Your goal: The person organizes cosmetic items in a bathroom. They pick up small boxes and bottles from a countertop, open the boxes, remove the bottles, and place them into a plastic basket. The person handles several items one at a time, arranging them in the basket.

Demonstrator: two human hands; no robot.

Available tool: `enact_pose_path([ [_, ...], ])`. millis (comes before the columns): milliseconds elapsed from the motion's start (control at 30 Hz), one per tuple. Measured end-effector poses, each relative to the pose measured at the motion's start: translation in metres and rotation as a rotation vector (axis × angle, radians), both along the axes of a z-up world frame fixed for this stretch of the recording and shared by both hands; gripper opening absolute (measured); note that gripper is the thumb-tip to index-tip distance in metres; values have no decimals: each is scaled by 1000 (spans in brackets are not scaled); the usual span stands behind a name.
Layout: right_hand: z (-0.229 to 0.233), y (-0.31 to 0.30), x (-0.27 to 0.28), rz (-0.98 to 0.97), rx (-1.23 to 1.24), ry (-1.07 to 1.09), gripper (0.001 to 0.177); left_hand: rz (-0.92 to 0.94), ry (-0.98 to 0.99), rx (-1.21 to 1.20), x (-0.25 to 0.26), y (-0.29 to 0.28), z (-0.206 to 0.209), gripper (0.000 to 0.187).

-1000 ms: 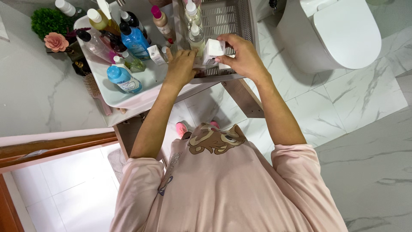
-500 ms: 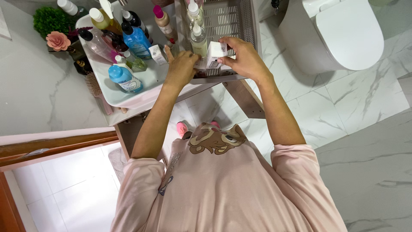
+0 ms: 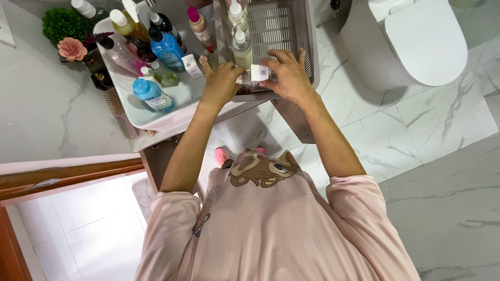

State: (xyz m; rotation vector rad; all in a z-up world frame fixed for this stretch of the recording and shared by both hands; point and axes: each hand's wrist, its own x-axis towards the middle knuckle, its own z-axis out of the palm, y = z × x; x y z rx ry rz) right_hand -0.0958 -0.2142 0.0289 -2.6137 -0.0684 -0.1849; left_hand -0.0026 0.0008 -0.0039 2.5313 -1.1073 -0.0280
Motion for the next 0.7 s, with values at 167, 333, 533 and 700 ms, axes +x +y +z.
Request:
enact_pose_path([
  [167, -17, 3, 4, -34, -133, 106, 53, 6, -5, 38, -2, -1, 2, 45],
  [333, -25, 3, 5, -27, -138, 171, 58, -11, 52, 8, -5, -2, 8, 45],
  [533, -18, -7, 4, -35, -19, 264, 58, -81, 26, -152, -7, -12, -2, 48],
  [700, -3, -28, -11, -70, -52, 274, 62, -132, 77, -91, -10, -16, -7, 42],
])
